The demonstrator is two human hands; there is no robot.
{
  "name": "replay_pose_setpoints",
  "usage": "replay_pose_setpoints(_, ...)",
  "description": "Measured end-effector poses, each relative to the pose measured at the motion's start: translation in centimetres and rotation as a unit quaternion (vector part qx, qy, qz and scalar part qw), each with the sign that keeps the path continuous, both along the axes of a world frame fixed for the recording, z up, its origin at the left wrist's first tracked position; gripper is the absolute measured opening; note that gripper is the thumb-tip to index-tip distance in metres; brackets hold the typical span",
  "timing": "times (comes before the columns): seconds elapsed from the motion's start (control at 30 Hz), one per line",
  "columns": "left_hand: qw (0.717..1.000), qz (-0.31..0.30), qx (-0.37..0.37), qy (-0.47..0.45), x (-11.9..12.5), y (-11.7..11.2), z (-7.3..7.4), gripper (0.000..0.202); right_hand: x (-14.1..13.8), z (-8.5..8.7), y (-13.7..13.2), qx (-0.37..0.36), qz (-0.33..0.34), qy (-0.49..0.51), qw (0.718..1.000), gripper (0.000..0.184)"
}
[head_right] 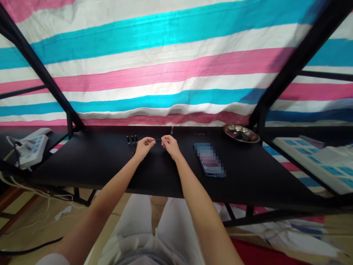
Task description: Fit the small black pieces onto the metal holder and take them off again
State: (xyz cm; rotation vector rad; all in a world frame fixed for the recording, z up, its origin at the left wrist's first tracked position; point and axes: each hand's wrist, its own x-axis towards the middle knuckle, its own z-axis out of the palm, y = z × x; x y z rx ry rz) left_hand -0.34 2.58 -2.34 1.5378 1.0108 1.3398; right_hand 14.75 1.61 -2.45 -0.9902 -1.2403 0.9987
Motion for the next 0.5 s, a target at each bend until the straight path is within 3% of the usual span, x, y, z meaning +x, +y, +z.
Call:
replay_pose_setpoints(0.2, 0.997, 0.024, 0.034, 0.068, 0.0, -0.3, 0.2, 0.019, 0.0, -0.5, 0.3, -0.006, 0.001, -0.025, 1.000, 0.037)
replay_pose_setpoints(0.3, 0.981, 0.030, 0.095, 0.169, -0.1, -0.6, 1.5, 0.016, 0.0, -0.7, 0.1, 0.012, -0.029, -0.095, 0.995, 0.035)
replay_pose_setpoints(0.4, 0.930, 0.000, 0.191, 0.313, -0.5, -0.5, 4.3, 0.015, -0.2, -0.6, -0.5, 0.056, -0.070, -0.216, 0.972, 0.034)
replay_pose_setpoints(0.5, 0.838, -0.062, 0.248, 0.482, -1.3, 0.3, 7.9, 0.013, -0.3, -0.2, -1.0, 0.063, -0.078, -0.289, 0.952, 0.037)
